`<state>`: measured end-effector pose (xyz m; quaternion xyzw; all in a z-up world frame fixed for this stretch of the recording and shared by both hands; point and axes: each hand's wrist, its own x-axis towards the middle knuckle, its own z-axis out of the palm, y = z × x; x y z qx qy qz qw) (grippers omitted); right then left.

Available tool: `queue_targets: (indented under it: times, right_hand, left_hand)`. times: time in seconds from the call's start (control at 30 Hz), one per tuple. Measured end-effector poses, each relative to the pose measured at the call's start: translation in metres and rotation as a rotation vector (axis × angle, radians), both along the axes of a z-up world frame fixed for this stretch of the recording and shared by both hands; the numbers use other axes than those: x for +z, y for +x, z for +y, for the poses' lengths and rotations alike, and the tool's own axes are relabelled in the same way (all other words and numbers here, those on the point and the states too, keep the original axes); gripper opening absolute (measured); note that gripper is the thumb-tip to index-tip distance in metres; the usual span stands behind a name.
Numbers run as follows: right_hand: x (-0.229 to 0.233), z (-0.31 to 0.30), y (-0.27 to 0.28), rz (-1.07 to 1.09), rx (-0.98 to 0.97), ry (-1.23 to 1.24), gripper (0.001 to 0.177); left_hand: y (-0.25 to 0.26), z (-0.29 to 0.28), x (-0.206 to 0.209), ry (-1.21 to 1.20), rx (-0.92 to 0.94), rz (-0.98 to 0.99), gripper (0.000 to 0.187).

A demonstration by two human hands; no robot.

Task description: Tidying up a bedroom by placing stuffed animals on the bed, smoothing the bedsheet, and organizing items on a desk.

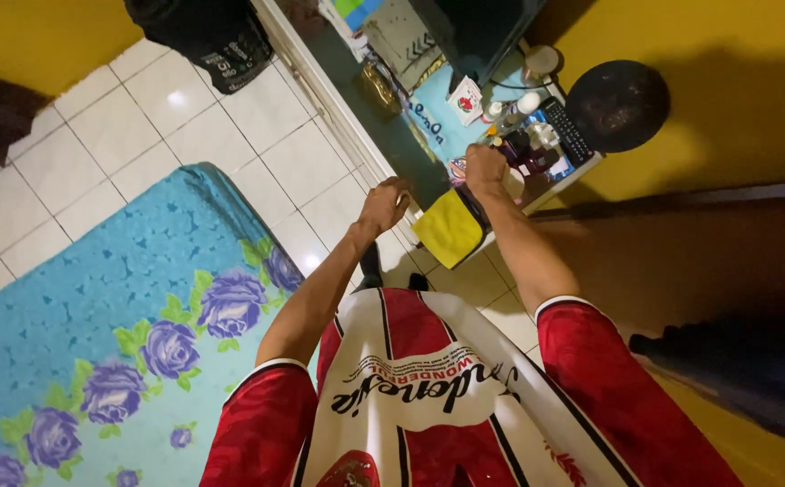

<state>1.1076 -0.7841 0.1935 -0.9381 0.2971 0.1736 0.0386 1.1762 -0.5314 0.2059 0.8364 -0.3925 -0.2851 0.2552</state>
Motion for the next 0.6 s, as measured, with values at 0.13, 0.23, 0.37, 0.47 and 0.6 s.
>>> queue_targets:
  times: [0.13,0.23,0.37,0.47,0.6]
  right_hand:
    - [0.038,0.018,0.001,-0.017,-0.027,0.001,0.031]
    - [0.048,0.023,-0.002,-0.137,-0.067,0.065,0.025]
    - [0.074,0.032,0.001,-0.626,0.031,0.368,0.004]
    - [0.069,0.032,0.011,-0.866,0.002,0.608,0.01]
    - [0.082,0.032,0.026,-0.946,-0.384,0.955,0.006]
  left_hand:
    - [0.028,-0.006,-0.005,-0.05,-0.028,0.038,0.025]
    - [0.044,-0.018,-0.005,-0.115,-0.052,0.091,0.03]
    - [0.054,-0.033,0.046,-0.276,-0.057,0.187,0.049]
    - [0.062,-0.047,0.069,-0.431,-0.087,0.258,0.063]
    - [0.075,-0.066,0.047,-0.472,0.043,0.332,0.047]
